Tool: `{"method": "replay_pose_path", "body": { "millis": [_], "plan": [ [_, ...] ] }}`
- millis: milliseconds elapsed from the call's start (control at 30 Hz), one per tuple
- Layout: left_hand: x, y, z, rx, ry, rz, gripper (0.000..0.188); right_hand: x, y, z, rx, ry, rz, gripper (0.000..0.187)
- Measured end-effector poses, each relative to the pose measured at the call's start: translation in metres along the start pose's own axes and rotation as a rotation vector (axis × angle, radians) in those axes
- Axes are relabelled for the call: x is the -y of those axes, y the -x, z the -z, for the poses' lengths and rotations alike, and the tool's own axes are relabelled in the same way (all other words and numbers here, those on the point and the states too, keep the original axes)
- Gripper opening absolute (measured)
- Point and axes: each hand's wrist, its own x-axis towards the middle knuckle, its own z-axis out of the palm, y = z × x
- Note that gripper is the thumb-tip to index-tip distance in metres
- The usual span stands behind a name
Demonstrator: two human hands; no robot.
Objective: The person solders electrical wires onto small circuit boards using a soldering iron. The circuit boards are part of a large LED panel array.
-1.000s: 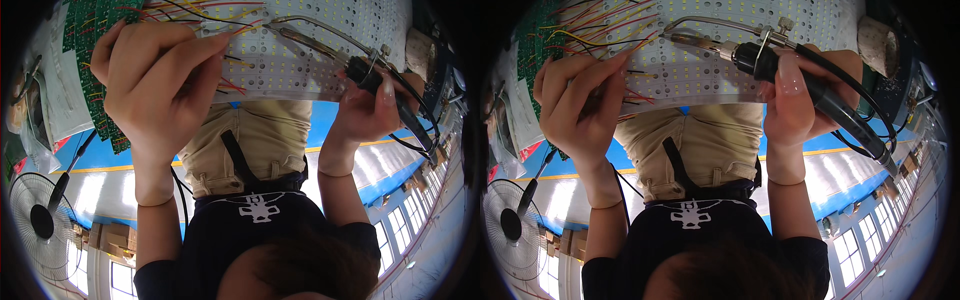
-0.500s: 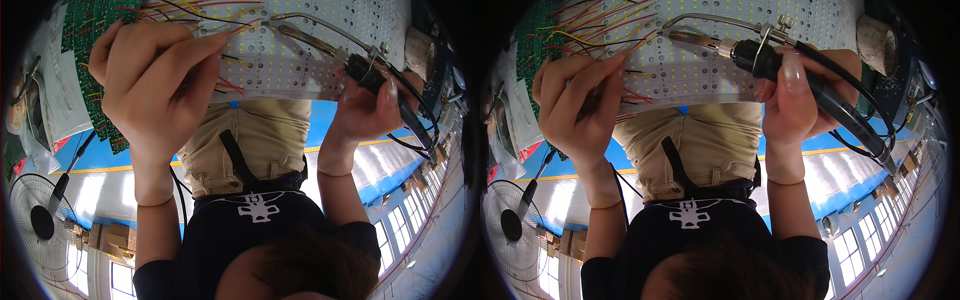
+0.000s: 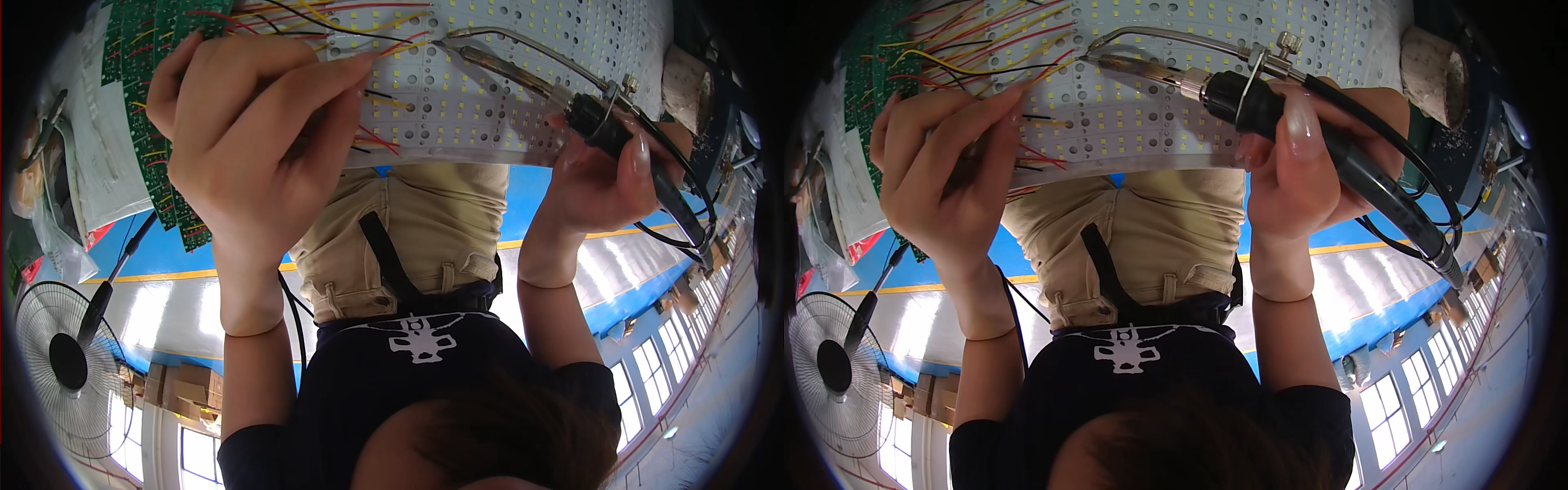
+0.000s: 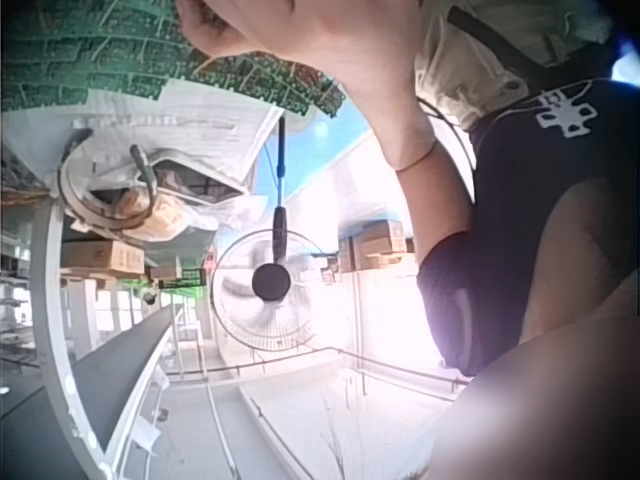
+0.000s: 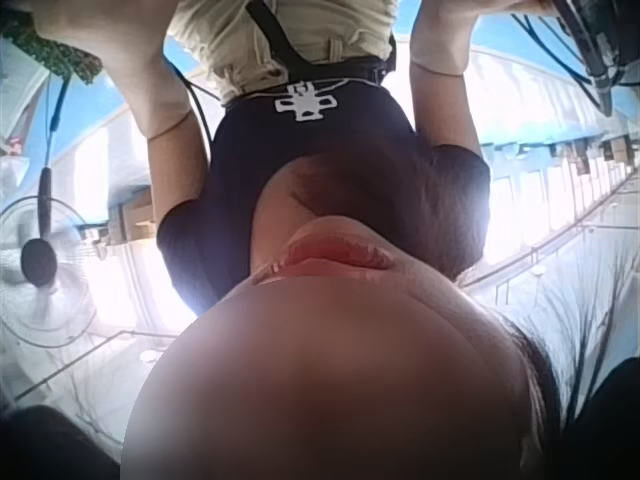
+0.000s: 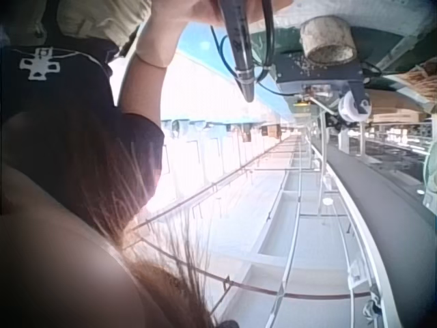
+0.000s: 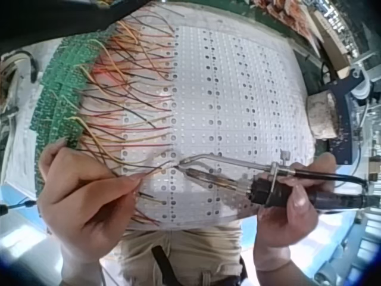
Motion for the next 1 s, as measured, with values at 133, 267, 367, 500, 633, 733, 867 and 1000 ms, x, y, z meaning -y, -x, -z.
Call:
{"method": "replay_pose_path", "body": {
  "millis": [133,267,367,500,633,733,867,1000],
  "plan": [
    [0.000,0.000,0.007,0.022,-0.024,0.019,0.020,0.004,0.003,-0.008,-0.024,0.060,-0.040,0.013],
    [-0.004,0.001,0.000,-0.005,-0.054,0.000,0.020,-0.011,-0.004,0.021,0.255,0.886,0.597,0.013],
    [-0.008,0.004,0.007,-0.042,-0.131,0.019,0.025,0.001,-0.004,0.005,0.024,-0.152,-0.221,0.022],
    [-0.019,0.004,0.041,-0.067,-0.080,0.172,0.022,0.003,-0.006,0.002,0.000,-0.025,-0.237,0.020],
    [-0.007,-0.001,0.047,-0.288,0.134,0.194,0.016,0.002,-0.007,0.005,0.005,-0.079,-0.276,0.020],
    [0.011,-0.006,0.072,-0.079,-0.124,0.075,0.018,0.003,-0.009,0.004,-0.047,-0.090,-0.327,0.020],
    [0.027,0.001,0.077,0.080,-0.300,0.052,0.022,0.005,-0.006,0.002,-0.174,-0.076,-0.385,0.021],
    [0.027,-0.003,0.072,0.080,-0.374,-0.012,0.023,-0.002,-0.004,0.007,-0.008,-0.164,-0.250,0.022]
  ]
}}
